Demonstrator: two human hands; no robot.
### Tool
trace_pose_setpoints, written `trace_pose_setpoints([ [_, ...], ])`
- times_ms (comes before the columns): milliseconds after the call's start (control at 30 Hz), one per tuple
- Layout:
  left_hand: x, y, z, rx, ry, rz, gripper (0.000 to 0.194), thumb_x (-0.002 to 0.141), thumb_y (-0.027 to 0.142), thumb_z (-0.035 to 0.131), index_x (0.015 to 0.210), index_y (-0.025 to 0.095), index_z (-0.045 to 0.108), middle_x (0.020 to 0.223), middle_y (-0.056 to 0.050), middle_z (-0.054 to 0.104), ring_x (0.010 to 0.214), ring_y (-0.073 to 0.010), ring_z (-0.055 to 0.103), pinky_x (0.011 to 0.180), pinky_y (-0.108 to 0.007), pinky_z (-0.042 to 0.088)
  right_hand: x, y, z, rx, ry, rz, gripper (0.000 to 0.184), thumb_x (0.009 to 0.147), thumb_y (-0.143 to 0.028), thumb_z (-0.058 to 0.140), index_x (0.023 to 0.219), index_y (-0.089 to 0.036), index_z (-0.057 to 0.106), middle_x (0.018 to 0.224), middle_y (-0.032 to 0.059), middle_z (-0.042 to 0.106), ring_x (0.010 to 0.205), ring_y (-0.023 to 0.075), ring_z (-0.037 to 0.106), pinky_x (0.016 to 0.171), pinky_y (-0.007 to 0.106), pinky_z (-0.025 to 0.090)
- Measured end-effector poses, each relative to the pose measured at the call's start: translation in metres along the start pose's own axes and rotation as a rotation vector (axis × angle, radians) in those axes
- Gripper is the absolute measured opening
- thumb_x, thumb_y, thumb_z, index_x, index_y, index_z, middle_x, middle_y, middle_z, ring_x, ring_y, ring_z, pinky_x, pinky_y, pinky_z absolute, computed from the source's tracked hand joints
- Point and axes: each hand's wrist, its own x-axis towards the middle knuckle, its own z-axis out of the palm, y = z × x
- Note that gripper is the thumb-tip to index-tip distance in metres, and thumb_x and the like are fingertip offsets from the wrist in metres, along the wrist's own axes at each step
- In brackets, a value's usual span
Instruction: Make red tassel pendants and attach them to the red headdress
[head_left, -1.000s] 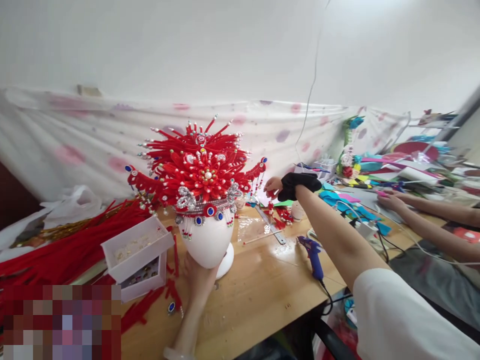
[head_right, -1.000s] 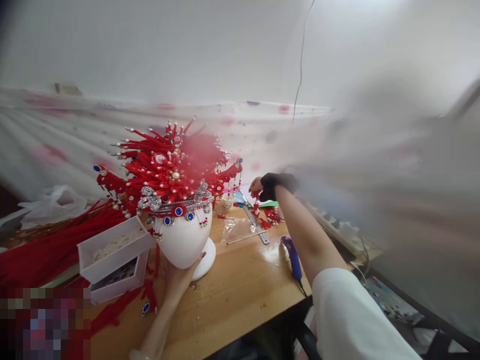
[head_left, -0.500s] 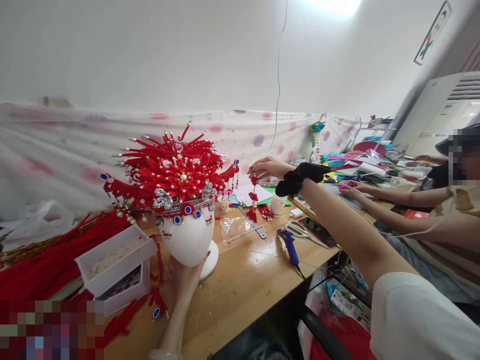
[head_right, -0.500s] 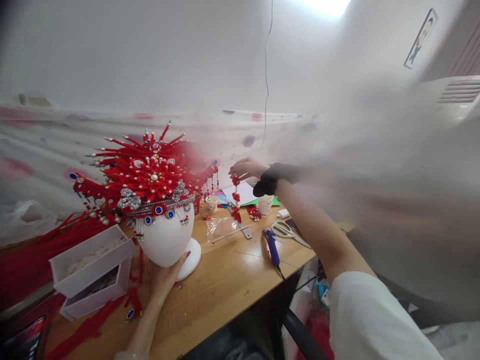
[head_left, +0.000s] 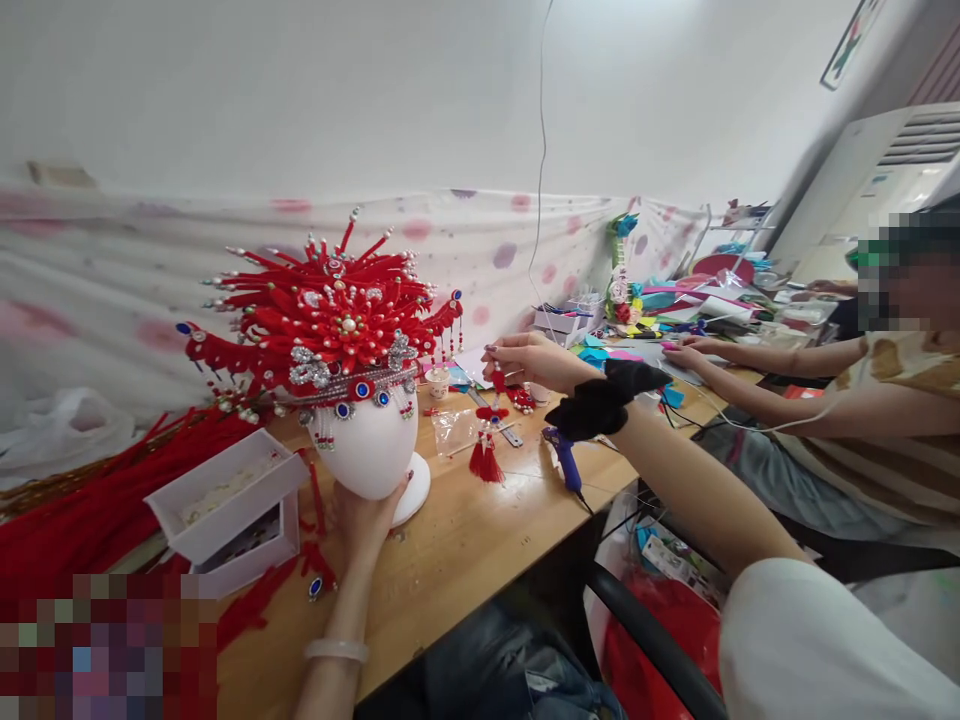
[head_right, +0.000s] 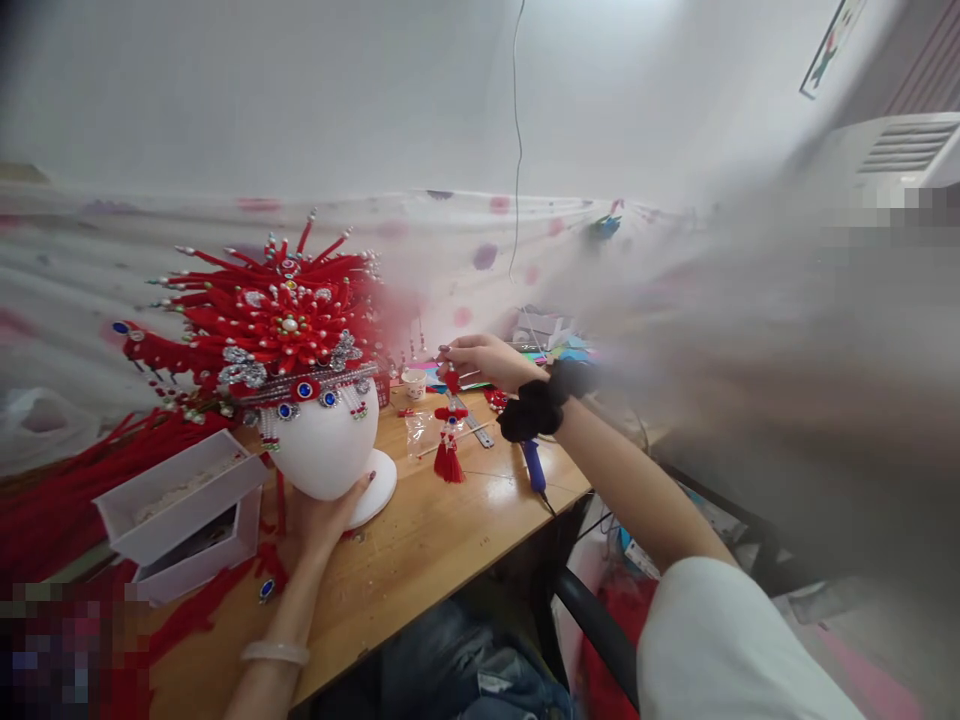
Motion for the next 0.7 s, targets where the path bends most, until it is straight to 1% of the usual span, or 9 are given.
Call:
trace_pose_setpoints([
  [67,0.002,0.0,0.002,-0.031,0.005,-0.029,0.084,0.06,0.049,0.079,0.132,0.015,0.05,0.135,-0.019,0.061,0.132,-0.0361,0.052,0.11,-0.046,0.043,-0.012,0.009,0.011,0.067,-0.004,-0.016,0.027,0.073,-0.04,0.08,0.079,-0.016,0.069,0.076,0.0052,0.072,0.068,0.0132,0.066,0.062,0.024,0.052],
  [167,0.003,0.001,0.005,-0.072,0.022,-0.06,0.08,0.059,0.042,0.082,0.129,0.017,0.053,0.132,-0.016,0.064,0.131,-0.0332,0.054,0.108,-0.042,0.046,-0.03,0.028,0.03,0.17,0.01,-0.069,0.031,0.075,-0.045,0.078,0.08,-0.017,0.067,0.076,0.0027,0.071,0.069,0.0113,0.065,0.066,0.023,0.051],
  [267,0.005,0.004,0.004,-0.093,0.046,-0.078,0.074,0.058,0.039,0.083,0.123,0.016,0.057,0.126,-0.017,0.068,0.129,-0.0338,0.056,0.107,-0.044,0.047,-0.046,0.05,0.043,0.269,0.0,-0.078,0.037,0.073,-0.05,0.08,0.079,-0.016,0.067,0.072,0.0024,0.07,0.067,0.0116,0.065,0.067,0.024,0.051],
  [333,0.009,0.006,0.003,-0.101,0.057,-0.082,0.068,0.058,0.038,0.083,0.117,0.014,0.06,0.119,-0.018,0.071,0.124,-0.0355,0.06,0.105,-0.047,0.049,-0.052,0.064,0.045,0.335,-0.002,-0.068,0.037,0.074,-0.048,0.08,0.081,-0.014,0.068,0.07,0.0029,0.069,0.065,0.0118,0.065,0.066,0.025,0.052],
  [400,0.017,0.009,0.003,-0.106,0.065,-0.072,0.063,0.059,0.037,0.083,0.114,0.014,0.062,0.115,-0.019,0.072,0.122,-0.036,0.061,0.104,-0.048,0.05,-0.054,0.074,0.042,0.42,0.019,-0.061,0.035,0.074,-0.047,0.081,0.083,-0.015,0.068,0.071,0.0021,0.069,0.065,0.0117,0.065,0.069,0.027,0.054],
  [500,0.033,0.014,0.009,-0.112,0.087,-0.047,0.062,0.06,0.035,0.082,0.116,0.016,0.062,0.122,-0.017,0.07,0.126,-0.0336,0.059,0.106,-0.045,0.049,-0.051,0.084,0.031,0.565,0.062,-0.044,0.034,0.072,-0.044,0.083,0.086,-0.017,0.067,0.071,-0.0003,0.068,0.066,0.0116,0.065,0.073,0.031,0.057],
  [600,0.052,0.017,0.022,-0.118,0.105,-0.051,0.066,0.061,0.032,0.082,0.121,0.018,0.059,0.129,-0.016,0.067,0.13,-0.0311,0.056,0.11,-0.042,0.047,-0.045,0.086,0.019,0.664,0.078,-0.026,0.033,0.07,-0.039,0.085,0.087,-0.018,0.067,0.071,-0.0022,0.066,0.067,0.0113,0.065,0.076,0.032,0.059],
  [700,0.07,0.015,0.035,-0.101,0.136,-0.069,0.075,0.06,0.034,0.083,0.127,0.016,0.054,0.134,-0.017,0.064,0.133,-0.0324,0.053,0.112,-0.044,0.044,-0.037,0.085,0.009,0.74,0.088,-0.029,0.027,0.071,-0.032,0.085,0.087,-0.017,0.068,0.073,-0.0015,0.066,0.068,0.0115,0.065,0.078,0.033,0.06],
])
